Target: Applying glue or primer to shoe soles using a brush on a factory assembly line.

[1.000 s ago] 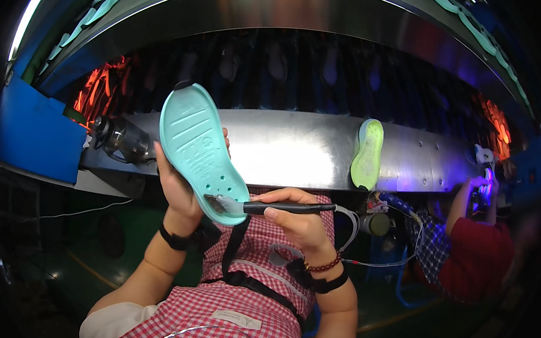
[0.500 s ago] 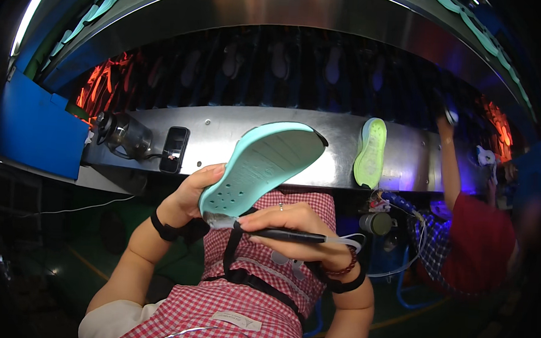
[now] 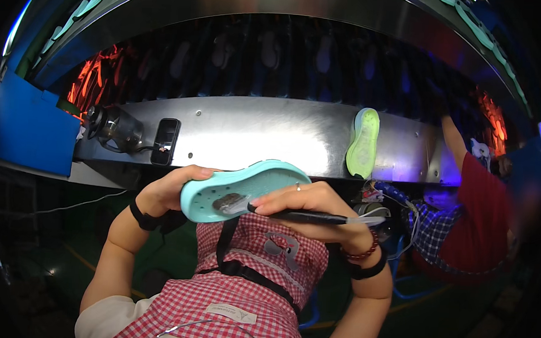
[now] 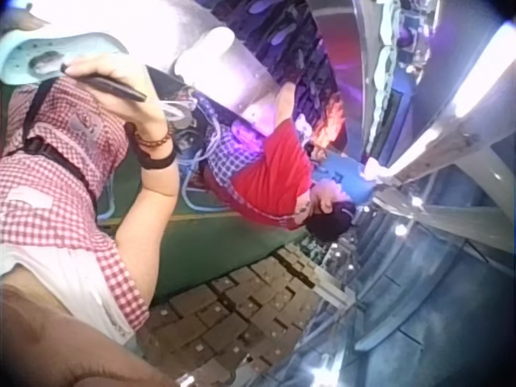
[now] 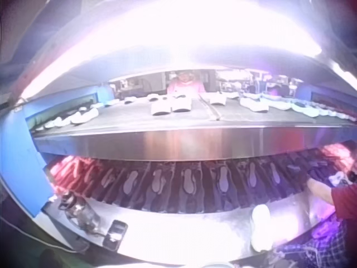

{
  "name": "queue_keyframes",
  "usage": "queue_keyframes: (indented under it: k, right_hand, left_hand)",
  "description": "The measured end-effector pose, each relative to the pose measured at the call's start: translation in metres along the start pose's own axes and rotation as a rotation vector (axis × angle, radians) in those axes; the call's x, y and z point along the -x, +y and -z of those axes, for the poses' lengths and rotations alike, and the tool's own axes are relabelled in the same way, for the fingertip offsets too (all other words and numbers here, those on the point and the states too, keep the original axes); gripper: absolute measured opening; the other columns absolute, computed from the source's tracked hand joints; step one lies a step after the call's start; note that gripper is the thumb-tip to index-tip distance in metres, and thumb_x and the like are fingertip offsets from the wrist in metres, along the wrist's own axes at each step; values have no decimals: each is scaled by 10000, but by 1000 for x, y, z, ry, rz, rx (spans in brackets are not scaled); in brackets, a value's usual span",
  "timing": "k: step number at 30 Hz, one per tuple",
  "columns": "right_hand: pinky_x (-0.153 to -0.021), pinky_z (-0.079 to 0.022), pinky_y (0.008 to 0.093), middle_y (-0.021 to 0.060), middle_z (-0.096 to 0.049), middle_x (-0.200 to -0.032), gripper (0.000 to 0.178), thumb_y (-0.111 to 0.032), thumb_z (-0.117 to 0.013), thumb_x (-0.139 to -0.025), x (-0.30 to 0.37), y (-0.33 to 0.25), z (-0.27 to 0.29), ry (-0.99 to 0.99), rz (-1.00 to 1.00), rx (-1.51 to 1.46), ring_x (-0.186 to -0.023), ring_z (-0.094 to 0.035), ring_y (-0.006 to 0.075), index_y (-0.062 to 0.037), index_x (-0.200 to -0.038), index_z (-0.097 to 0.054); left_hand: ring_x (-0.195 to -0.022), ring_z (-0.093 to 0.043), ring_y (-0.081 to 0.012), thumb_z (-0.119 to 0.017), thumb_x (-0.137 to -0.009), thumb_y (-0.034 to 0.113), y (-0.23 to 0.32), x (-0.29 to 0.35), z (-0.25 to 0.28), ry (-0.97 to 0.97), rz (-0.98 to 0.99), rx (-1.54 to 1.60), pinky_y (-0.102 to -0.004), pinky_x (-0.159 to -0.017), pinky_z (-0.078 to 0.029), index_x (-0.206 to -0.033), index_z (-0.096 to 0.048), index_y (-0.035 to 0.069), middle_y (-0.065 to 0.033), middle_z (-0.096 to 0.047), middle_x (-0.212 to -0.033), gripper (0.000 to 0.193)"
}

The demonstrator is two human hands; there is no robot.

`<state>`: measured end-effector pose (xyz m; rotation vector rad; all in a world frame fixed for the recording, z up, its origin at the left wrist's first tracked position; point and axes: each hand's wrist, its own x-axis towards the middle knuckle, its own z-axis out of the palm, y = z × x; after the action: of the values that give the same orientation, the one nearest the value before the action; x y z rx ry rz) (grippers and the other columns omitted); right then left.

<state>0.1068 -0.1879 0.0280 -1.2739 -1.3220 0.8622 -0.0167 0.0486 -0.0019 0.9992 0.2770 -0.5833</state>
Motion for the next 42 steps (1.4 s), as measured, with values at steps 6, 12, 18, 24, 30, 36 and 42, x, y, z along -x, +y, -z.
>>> queue_keyframes:
  k: [6, 12, 18, 24, 30, 36, 42]
  right_hand:
    - [-790, -504, 295, 151, -639, -947, 205, 39, -656, -694, 13, -4, -10, 148, 13, 55, -894, -626, 239, -4, -895, -648]
    - [-787, -507, 281, 137, -638, -958, 188, 9, -652, -719, 17, 1, -24, 279, -17, 90, -893, -628, 227, -16, -905, -648]
    - [-601, -471, 252, 114, -659, -826, 251, 9, -696, -644, 13, -15, -30, 368, 175, 114, -668, -612, 166, -28, -890, -662]
    - [-597, -456, 200, 81, -637, -798, 172, -9, -637, -743, -6, 35, -43, 637, -158, -235, -676, -569, 82, 5, -915, -648]
    - [-563, -462, 296, 90, -628, -707, 180, -40, -678, -636, -18, 27, -51, 489, 211, 453, -585, -587, 218, -34, -813, -645]
    - [-594, -473, 269, 80, -651, -766, 196, -23, -671, -651, -6, -1, -33, 322, 59, 204, -668, -613, 176, -35, -847, -658]
    - [-655, -488, 260, 97, -660, -843, 194, -18, -675, -686, -21, -1, -43, 319, 62, 128, -719, -619, 176, -25, -879, -658]
  left_hand:
    - [-727, -628, -265, -469, -786, 375, 1, 16, 8, 70, -76, 41, -340, -583, -534, -1182, -459, -57, -220, -580, -988, 586]
    - [-880, -578, -197, -441, -829, 351, 17, 36, 6, 31, -251, -130, -271, -796, -443, -1154, -489, -80, -176, -585, -1036, 542]
    - [-1074, -494, -330, -288, -889, 511, -17, 6, 15, 85, -541, 607, -477, -937, -379, -1189, -476, 22, -171, -467, -1231, 604]
    - [-1022, -512, -333, -126, -785, 720, -47, -40, -14, 48, -423, 722, -466, -901, -405, -1285, -340, 38, -207, -521, -1106, 872]
    - [-952, -546, -282, -199, -805, 691, -39, -49, -10, 192, -647, 686, -449, -879, -430, -1156, -451, 36, -138, -559, -1016, 785]
    - [-918, -554, -251, -250, -790, 701, -29, -36, -11, 211, -748, 686, -443, -928, -390, -1230, -396, 43, -118, -564, -975, 805]
    - [-915, -544, -250, -231, -778, 719, -19, -39, -21, 189, -836, 726, -445, -918, -394, -1209, -416, 50, -115, -553, -971, 817]
